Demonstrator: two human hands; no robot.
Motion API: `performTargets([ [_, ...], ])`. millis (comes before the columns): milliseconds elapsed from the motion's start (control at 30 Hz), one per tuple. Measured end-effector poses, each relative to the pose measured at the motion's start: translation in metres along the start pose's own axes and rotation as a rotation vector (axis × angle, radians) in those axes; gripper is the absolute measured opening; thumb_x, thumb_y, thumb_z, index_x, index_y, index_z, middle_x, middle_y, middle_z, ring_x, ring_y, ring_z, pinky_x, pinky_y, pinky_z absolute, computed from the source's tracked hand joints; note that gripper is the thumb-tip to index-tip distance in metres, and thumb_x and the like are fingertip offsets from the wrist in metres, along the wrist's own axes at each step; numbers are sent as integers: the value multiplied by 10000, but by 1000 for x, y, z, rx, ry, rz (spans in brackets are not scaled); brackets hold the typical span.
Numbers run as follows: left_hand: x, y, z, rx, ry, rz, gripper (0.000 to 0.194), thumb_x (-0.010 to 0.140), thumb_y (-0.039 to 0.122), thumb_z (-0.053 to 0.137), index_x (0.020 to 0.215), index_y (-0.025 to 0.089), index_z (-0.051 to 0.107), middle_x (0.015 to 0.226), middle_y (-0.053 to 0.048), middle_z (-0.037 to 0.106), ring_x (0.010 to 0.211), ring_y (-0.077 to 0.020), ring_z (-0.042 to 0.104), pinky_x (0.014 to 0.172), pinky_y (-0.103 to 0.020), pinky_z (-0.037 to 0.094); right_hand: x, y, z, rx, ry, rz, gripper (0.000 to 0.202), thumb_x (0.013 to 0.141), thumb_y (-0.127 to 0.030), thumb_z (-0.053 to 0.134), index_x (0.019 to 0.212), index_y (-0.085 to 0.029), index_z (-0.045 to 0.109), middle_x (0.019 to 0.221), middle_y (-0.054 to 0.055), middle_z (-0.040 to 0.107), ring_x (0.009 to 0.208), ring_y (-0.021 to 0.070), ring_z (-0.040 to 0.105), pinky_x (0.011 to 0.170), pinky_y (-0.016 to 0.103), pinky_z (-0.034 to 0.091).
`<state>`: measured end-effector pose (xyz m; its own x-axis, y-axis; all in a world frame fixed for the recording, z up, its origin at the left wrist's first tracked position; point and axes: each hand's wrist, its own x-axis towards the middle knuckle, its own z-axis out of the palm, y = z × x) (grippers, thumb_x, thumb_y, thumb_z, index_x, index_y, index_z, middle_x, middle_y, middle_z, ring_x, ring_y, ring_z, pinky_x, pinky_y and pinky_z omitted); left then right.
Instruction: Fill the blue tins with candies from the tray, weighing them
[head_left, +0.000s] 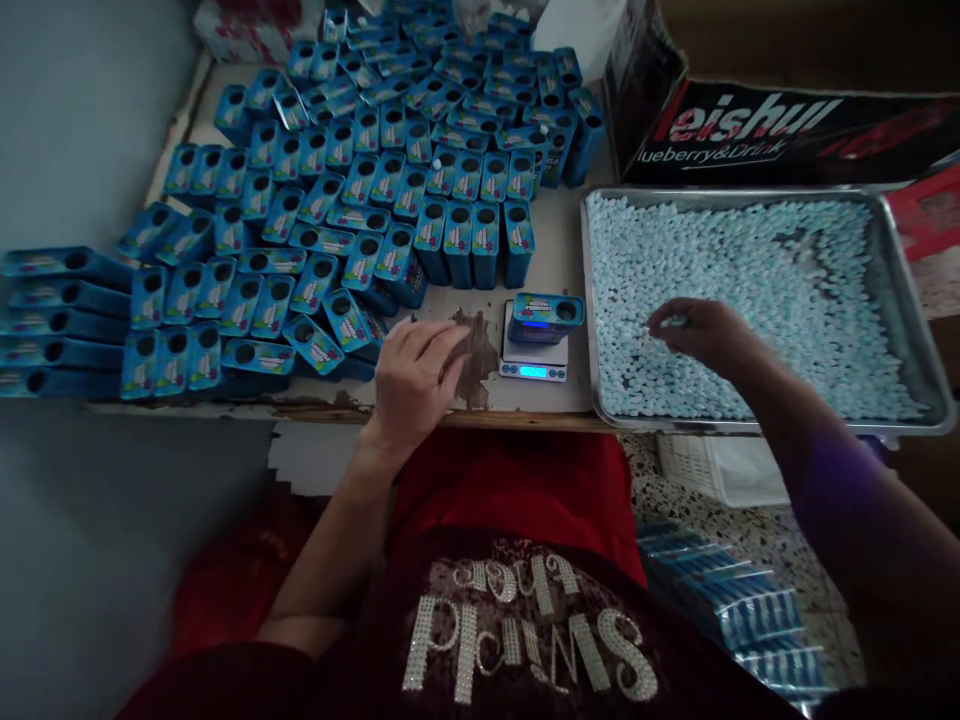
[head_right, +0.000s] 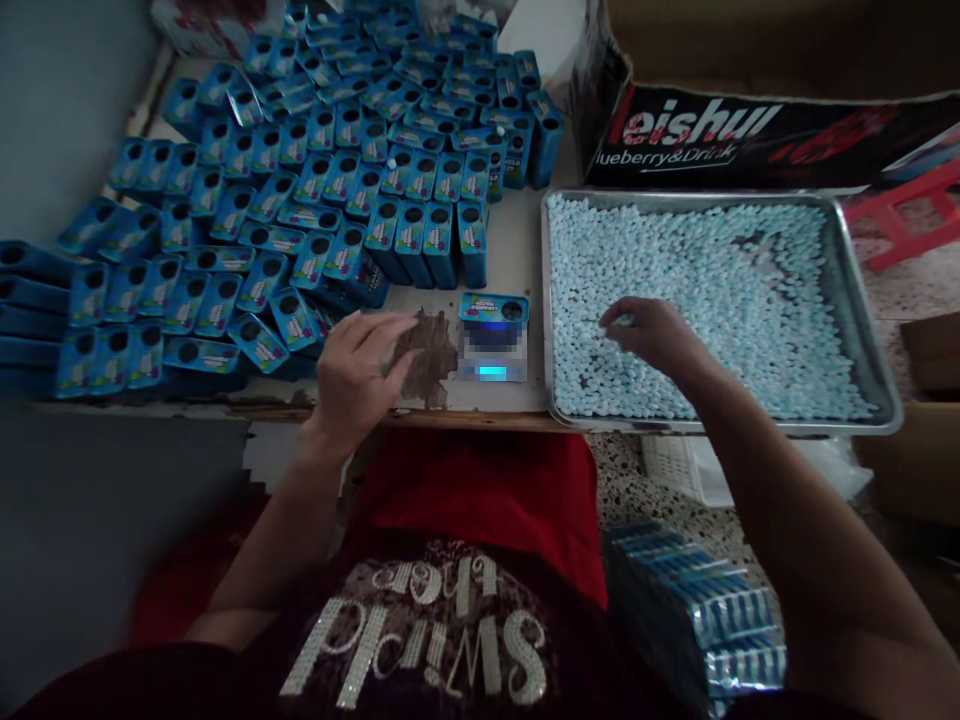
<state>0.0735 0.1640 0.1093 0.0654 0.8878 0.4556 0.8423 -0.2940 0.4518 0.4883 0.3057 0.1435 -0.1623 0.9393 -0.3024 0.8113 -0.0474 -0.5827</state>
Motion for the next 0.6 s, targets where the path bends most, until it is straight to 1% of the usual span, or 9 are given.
performTargets([
  [67,15,2,7,-87,-5,-37,384,1044,196,797,1417,283,768,1397,-83,813,1335,-339,763,1287,-578,567,5,-10,-3,54,-63,88,257,896,-428,922,907,-215,779,628,3,603,562,158,518,547,296,414],
  [100,22,3,12,-154,-11,-61,446,1020,194,831,1449,280,744,1414,-85,804,1346,-333,758,1268,-558,586,8,-14,-5,87,-77,96,275,873,-435,946,900,-215,784,639,6,608,568,152,504,546,294,404],
  [233,44,9,38,-484,-44,-158,773,883,218,1007,1557,257,630,1450,-95,793,1320,-287,778,1181,-455,657,14,-32,-15,240,-137,21,423,784,-560,1011,876,-227,767,684,23,615,585,147,484,528,304,387],
  [300,52,13,47,-535,-64,-168,859,827,207,1054,1563,254,614,1457,-100,793,1320,-286,780,1178,-441,658,12,-37,-18,289,-179,-3,495,739,-621,1033,881,-236,756,687,22,603,589,150,474,529,315,382],
  [367,58,17,51,-520,-90,-160,878,815,191,1062,1565,265,611,1474,-100,787,1350,-296,769,1199,-450,647,11,-37,-18,304,-197,-25,520,730,-649,1027,907,-239,761,697,21,598,603,155,469,545,328,382],
  [433,61,19,51,-511,-106,-161,871,820,190,1060,1562,276,611,1483,-100,782,1364,-304,763,1204,-461,643,10,-32,-17,306,-197,-29,511,737,-643,1011,925,-237,764,698,17,591,615,160,467,563,338,381],
  [533,60,19,50,-524,-108,-194,848,820,206,1061,1544,278,623,1463,-97,786,1342,-304,770,1184,-472,652,11,-22,-15,273,-194,-8,482,768,-627,982,931,-230,762,681,13,577,625,168,472,581,347,382],
  [600,58,19,51,-538,-104,-211,844,817,195,1057,1539,275,629,1444,-94,791,1327,-303,776,1182,-484,653,12,-17,-14,243,-192,-4,478,800,-639,965,936,-229,761,680,15,582,640,181,507,601,353,411],
])
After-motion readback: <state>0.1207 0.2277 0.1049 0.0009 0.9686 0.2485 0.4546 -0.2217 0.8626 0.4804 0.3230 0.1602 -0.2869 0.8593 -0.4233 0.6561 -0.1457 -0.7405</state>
